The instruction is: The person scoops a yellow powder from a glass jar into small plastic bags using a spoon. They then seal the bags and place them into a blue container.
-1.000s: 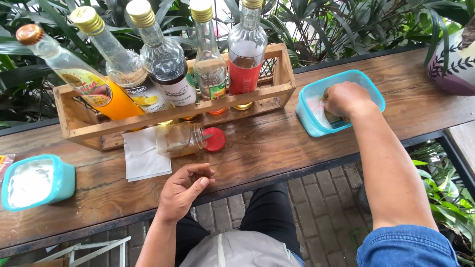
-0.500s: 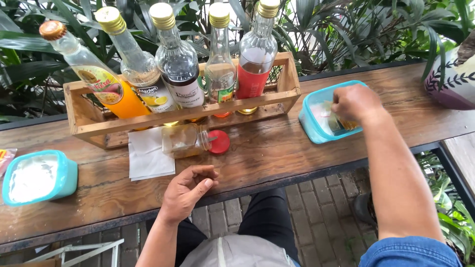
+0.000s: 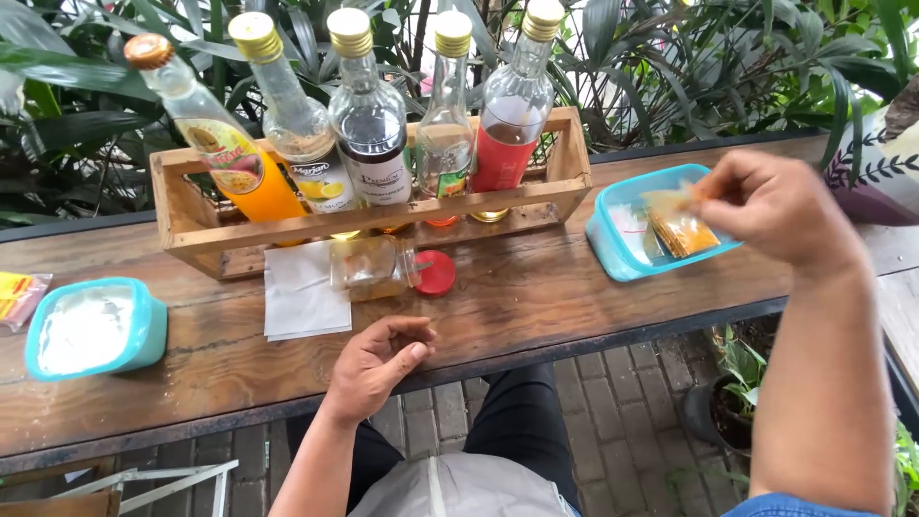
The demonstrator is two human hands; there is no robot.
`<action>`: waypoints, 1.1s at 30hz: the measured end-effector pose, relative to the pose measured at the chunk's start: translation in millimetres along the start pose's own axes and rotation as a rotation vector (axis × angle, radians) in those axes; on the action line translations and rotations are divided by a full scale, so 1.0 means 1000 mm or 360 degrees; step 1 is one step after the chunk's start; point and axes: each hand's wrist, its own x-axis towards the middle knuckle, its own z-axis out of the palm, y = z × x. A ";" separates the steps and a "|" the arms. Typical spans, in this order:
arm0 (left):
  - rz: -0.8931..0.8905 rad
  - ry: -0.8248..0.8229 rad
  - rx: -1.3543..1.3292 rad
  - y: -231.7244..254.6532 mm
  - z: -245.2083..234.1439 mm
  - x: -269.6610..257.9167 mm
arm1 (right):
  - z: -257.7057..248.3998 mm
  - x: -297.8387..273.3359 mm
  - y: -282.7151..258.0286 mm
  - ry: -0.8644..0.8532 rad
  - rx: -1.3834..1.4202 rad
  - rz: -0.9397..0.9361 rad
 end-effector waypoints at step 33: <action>0.0127 0.0426 -0.0067 0.093 -0.007 -0.022 | 0.222 -0.019 -0.206 -0.0718 0.0133 -0.0794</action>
